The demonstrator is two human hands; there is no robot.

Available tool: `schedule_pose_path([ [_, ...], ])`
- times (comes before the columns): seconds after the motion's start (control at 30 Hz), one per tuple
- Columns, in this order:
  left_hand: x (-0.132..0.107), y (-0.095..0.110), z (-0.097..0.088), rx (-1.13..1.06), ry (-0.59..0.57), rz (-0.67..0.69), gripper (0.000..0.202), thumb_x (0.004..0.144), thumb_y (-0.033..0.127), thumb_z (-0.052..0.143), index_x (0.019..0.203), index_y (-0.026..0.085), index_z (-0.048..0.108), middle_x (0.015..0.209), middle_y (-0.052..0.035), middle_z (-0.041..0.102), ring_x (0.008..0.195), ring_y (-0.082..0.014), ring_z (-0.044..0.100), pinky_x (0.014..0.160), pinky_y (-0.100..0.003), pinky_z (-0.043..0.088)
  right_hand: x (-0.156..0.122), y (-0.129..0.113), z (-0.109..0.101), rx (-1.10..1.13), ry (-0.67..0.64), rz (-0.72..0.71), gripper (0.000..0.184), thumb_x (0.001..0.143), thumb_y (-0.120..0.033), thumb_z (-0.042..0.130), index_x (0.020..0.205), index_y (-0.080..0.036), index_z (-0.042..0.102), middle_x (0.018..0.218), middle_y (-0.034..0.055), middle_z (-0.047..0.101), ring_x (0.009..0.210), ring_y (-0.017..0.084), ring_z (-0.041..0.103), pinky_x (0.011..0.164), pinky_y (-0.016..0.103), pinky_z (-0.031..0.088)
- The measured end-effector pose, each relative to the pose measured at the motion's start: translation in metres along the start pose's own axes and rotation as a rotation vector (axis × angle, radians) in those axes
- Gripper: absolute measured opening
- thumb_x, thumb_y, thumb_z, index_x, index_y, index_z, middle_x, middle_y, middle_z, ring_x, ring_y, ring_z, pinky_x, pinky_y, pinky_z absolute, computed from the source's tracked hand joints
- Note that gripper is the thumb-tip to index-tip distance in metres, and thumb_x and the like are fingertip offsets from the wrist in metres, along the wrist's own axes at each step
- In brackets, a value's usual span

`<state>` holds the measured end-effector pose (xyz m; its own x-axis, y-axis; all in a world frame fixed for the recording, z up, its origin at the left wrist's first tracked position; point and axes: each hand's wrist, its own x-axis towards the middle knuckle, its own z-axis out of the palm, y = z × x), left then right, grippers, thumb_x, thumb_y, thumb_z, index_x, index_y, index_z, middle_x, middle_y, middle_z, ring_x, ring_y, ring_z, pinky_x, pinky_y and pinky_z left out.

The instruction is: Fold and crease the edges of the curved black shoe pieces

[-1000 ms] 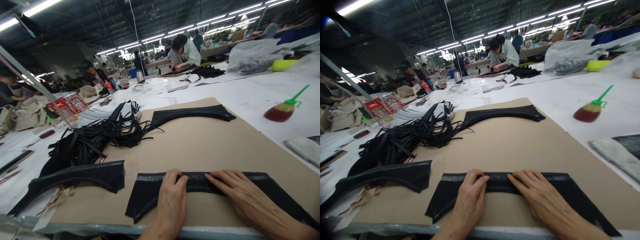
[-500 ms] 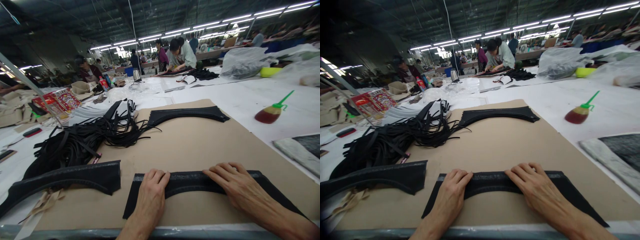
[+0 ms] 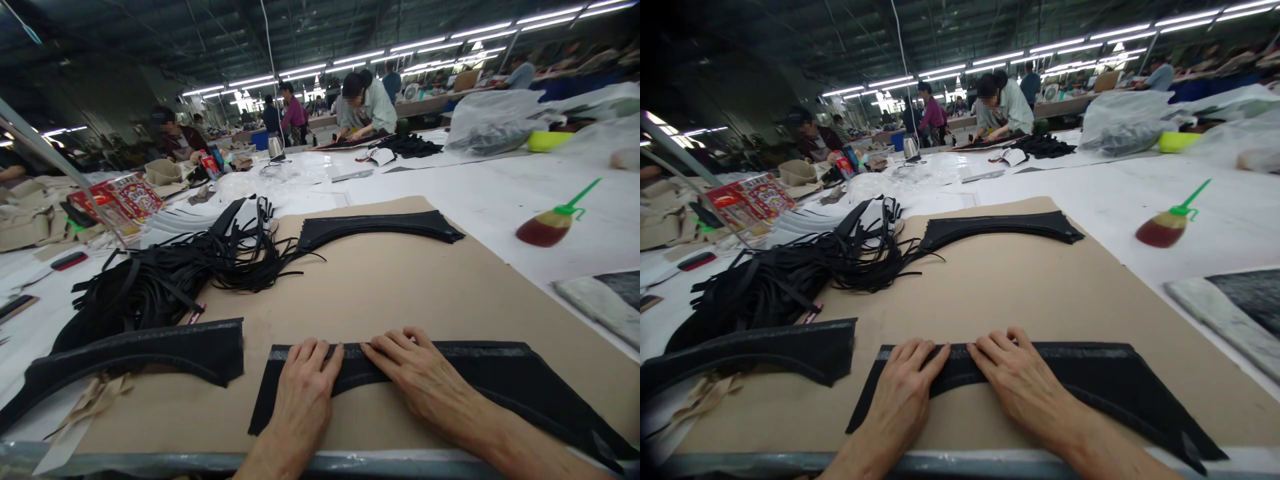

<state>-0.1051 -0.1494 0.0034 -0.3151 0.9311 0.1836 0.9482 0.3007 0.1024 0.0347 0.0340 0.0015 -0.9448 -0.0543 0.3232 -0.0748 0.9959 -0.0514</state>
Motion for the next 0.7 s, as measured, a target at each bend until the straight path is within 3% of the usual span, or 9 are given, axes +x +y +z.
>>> schedule_pose_path([
  [0.2, -0.002, -0.011, -0.009, -0.066, 0.020, -0.068, 0.040, 0.085, 0.002, 0.047, 0.117, 0.021, 0.063, 0.115, -0.0045, 0.064, 0.107, -0.0243, 0.052, 0.092, -0.042, 0.043, 0.005, -0.002, -0.004, 0.006, -0.005, -0.006, 0.044, 0.076, 0.000, 0.049, 0.115, -0.017, 0.059, 0.097, 0.0054, 0.061, 0.087, 0.019, 0.052, 0.083, 0.036, 0.034],
  [0.3, -0.001, -0.024, -0.017, -0.138, 0.047, -0.176, 0.036, 0.087, 0.002, 0.041, 0.105, 0.021, 0.067, 0.107, -0.0049, 0.065, 0.103, -0.0222, 0.053, 0.091, -0.040, 0.045, 0.005, 0.001, -0.006, -0.003, -0.005, -0.021, 0.046, 0.075, 0.000, 0.047, 0.116, -0.018, 0.059, 0.097, 0.0060, 0.060, 0.085, 0.019, 0.051, 0.082, 0.035, 0.035],
  [0.4, -0.003, -0.045, -0.025, -0.195, 0.063, -0.300, 0.030, 0.090, 0.007, 0.042, 0.103, 0.019, 0.066, 0.102, -0.0058, 0.064, 0.100, -0.0207, 0.054, 0.091, -0.038, 0.046, 0.005, 0.005, -0.007, -0.061, 0.006, -0.072, 0.058, 0.074, 0.003, 0.042, 0.129, -0.013, 0.051, 0.098, 0.0081, 0.060, 0.086, 0.020, 0.051, 0.089, 0.040, 0.033],
  [0.5, -0.005, -0.064, -0.034, -0.238, 0.003, -0.362, 0.024, 0.087, 0.007, 0.049, 0.099, 0.019, 0.066, 0.100, -0.0048, 0.063, 0.099, -0.0201, 0.055, 0.092, -0.036, 0.045, 0.008, 0.006, -0.007, -0.105, 0.028, -0.094, 0.066, 0.075, 0.006, 0.036, 0.140, -0.008, 0.039, 0.096, 0.0091, 0.060, 0.085, 0.020, 0.051, 0.094, 0.043, 0.029],
  [0.7, -0.001, -0.075, -0.045, -0.244, -0.103, -0.384, 0.024, 0.080, 0.002, 0.050, 0.088, 0.020, 0.063, 0.096, -0.0033, 0.061, 0.098, -0.0182, 0.054, 0.089, -0.032, 0.043, 0.038, -0.010, -0.010, 0.020, 0.054, 0.006, 0.032, 0.083, 0.000, 0.043, 0.104, -0.016, 0.062, 0.088, 0.0057, 0.058, 0.078, 0.018, 0.049, 0.079, 0.035, 0.032],
])
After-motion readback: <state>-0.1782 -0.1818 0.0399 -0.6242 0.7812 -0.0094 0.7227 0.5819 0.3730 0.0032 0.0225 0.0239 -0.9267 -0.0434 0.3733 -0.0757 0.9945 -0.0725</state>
